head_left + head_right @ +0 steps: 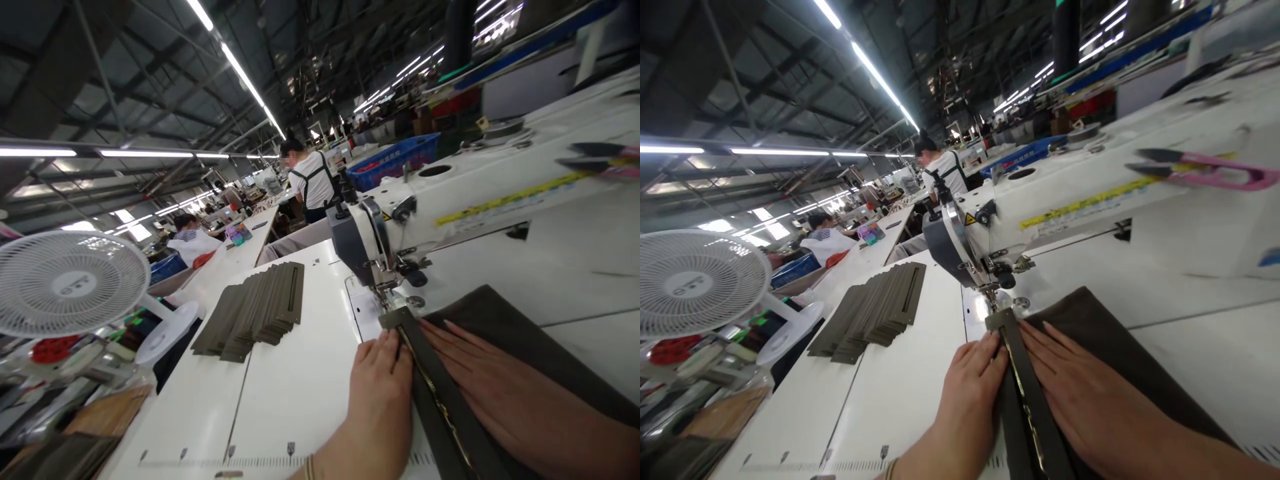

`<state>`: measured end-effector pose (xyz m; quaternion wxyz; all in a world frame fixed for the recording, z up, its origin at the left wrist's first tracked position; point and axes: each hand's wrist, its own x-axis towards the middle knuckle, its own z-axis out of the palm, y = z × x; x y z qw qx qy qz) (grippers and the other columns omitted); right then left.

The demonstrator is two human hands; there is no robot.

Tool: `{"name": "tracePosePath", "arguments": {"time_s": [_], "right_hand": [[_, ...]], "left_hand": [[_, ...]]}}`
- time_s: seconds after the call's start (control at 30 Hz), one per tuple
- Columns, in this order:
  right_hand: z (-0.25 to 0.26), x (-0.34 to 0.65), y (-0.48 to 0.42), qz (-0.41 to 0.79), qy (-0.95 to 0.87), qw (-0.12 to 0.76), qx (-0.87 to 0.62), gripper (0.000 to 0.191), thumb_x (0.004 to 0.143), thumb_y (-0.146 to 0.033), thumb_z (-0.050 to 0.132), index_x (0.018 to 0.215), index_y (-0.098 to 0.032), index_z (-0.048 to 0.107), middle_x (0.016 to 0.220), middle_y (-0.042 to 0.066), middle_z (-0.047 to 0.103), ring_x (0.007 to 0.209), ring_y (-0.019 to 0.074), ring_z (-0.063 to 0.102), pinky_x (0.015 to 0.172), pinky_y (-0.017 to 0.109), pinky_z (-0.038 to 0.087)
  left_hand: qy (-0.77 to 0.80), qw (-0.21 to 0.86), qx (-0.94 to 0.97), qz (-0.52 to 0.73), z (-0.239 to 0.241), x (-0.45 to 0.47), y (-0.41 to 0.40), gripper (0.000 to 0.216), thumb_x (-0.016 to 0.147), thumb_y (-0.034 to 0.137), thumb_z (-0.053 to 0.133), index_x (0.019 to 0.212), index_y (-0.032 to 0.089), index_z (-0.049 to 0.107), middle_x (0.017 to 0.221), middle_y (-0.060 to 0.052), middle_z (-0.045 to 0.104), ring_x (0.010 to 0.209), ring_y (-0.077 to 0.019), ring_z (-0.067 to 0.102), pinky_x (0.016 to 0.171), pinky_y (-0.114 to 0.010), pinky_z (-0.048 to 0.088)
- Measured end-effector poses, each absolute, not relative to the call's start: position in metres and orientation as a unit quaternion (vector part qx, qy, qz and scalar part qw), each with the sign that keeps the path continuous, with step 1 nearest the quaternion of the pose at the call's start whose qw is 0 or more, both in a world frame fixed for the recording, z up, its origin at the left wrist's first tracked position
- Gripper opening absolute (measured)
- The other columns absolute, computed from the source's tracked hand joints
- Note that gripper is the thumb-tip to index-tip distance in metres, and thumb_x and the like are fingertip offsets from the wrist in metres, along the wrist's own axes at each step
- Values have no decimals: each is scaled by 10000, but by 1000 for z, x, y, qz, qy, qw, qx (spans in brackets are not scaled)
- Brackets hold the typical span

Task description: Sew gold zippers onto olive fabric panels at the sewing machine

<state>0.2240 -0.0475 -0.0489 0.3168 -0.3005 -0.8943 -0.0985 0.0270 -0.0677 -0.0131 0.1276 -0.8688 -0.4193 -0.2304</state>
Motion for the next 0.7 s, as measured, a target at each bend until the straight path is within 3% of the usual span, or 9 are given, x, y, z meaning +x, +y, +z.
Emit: {"name": "tracePosePath", "arguments": {"time_s": [0.23, 0.5, 0.7], "right_hand": [[-59, 224, -47, -114, -893, 313, -302, 655, 887, -126, 402, 1530, -214, 318, 1493, 86, 451, 1346, 252, 451, 1077, 447, 444], [-56, 222, -23, -134, -894, 305, -300, 627, 885, -133, 418, 1505, -222, 376, 1461, 93, 494, 1311, 269, 494, 1050, 464, 470], [-61, 224, -3, -135, -896, 298, -299, 630, 880, -142, 431, 1504, -208, 374, 1441, 111, 514, 1296, 274, 510, 1052, 475, 465]], "left_hand": [[-407, 166, -865, -240, -15, 28, -67, 343, 1032, 198, 340, 1113, 96, 658, 1216, -130, 679, 1105, -252, 652, 903, -356, 561], [-420, 122, -870, -228, -4, 30, -46, 247, 972, 112, 435, 1059, 70, 662, 1113, -152, 681, 969, -247, 663, 881, -343, 576], [-422, 138, -870, -213, -24, 31, -19, 257, 989, 113, 413, 1106, 62, 636, 1160, -170, 663, 1067, -254, 642, 976, -374, 541]]}}
